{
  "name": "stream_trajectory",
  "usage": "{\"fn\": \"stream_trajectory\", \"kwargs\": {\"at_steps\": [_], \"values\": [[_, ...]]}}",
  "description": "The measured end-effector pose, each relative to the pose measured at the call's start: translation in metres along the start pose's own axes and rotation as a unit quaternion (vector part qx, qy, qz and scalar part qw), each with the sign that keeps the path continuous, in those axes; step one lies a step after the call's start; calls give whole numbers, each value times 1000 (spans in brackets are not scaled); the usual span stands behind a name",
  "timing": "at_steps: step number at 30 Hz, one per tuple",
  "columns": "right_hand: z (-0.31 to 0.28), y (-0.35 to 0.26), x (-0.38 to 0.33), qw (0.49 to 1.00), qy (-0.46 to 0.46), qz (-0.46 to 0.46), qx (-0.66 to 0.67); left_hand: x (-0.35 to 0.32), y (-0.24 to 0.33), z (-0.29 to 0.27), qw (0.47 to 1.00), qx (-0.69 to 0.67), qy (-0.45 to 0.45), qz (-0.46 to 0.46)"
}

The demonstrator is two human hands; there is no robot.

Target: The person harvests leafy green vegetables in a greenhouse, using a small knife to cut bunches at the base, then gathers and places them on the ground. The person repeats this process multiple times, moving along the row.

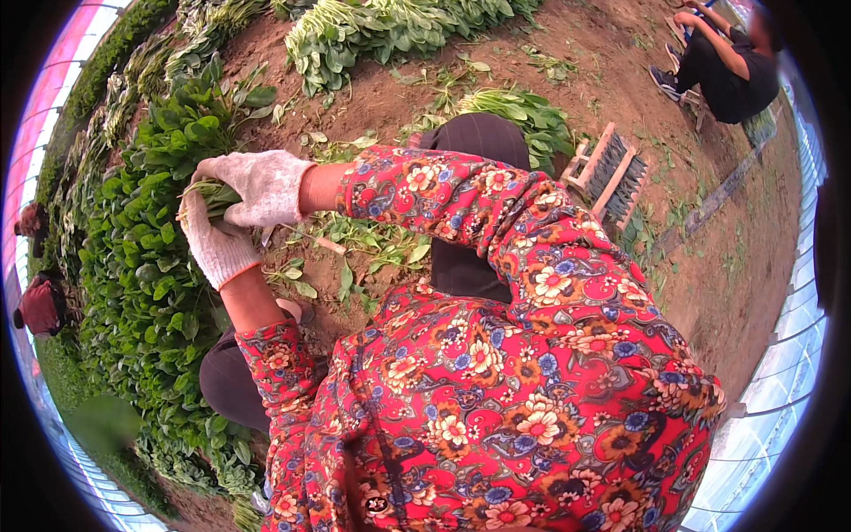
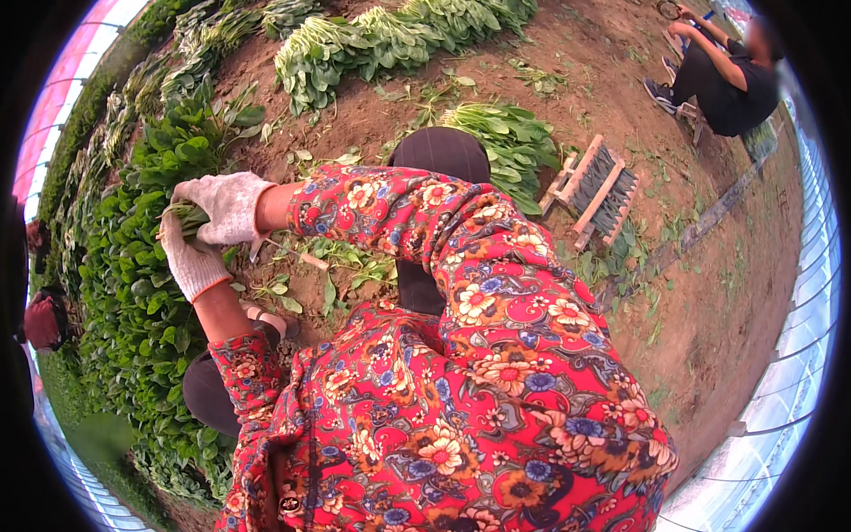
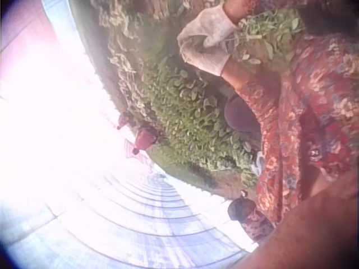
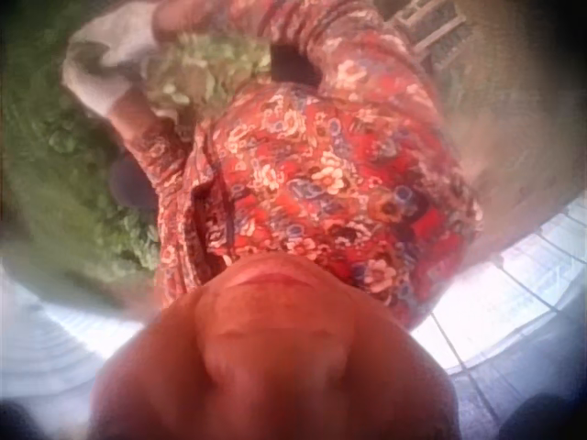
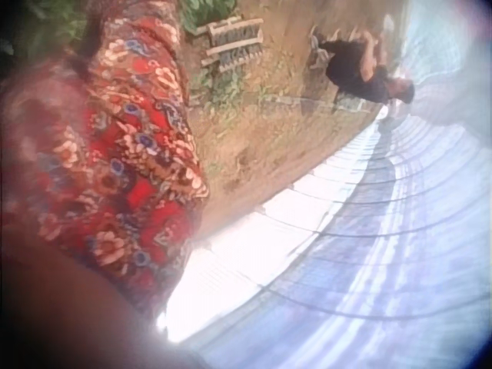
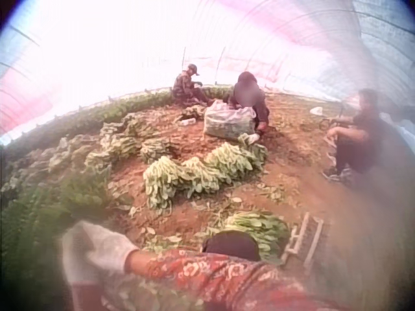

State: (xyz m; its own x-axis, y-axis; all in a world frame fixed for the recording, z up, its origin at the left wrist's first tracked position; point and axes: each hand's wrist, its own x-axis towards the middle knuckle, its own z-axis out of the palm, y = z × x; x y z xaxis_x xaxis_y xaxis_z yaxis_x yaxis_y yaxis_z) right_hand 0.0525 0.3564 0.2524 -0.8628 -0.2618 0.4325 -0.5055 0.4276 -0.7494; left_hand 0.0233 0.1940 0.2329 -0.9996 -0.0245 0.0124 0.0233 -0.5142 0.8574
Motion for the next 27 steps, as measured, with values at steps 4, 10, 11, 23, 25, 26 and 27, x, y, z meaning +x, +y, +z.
{"fn": "stream_trajectory", "kwargs": {"at_steps": [4,10,11,23,25,26,27], "values": [[-5,-27,6,999,50,-15,2,-3,36,24,999,32,-12,41],[-15,-57,30,992,40,-66,-97,-5,84,44,995,58,56,61],[-21,-65,33,988,43,-78,-127,-6,89,47,995,51,5,87],[-175,-38,-25,874,198,-141,-421,-24,44,135,960,-41,-272,57],[-226,-19,-80,805,197,-129,-544,-29,33,133,938,-83,-335,-19],[-246,-14,-110,810,199,-96,-543,-33,30,126,945,-51,-320,-43],[-262,4,-128,793,194,-62,-574,-35,28,118,954,17,-292,-56]]}}
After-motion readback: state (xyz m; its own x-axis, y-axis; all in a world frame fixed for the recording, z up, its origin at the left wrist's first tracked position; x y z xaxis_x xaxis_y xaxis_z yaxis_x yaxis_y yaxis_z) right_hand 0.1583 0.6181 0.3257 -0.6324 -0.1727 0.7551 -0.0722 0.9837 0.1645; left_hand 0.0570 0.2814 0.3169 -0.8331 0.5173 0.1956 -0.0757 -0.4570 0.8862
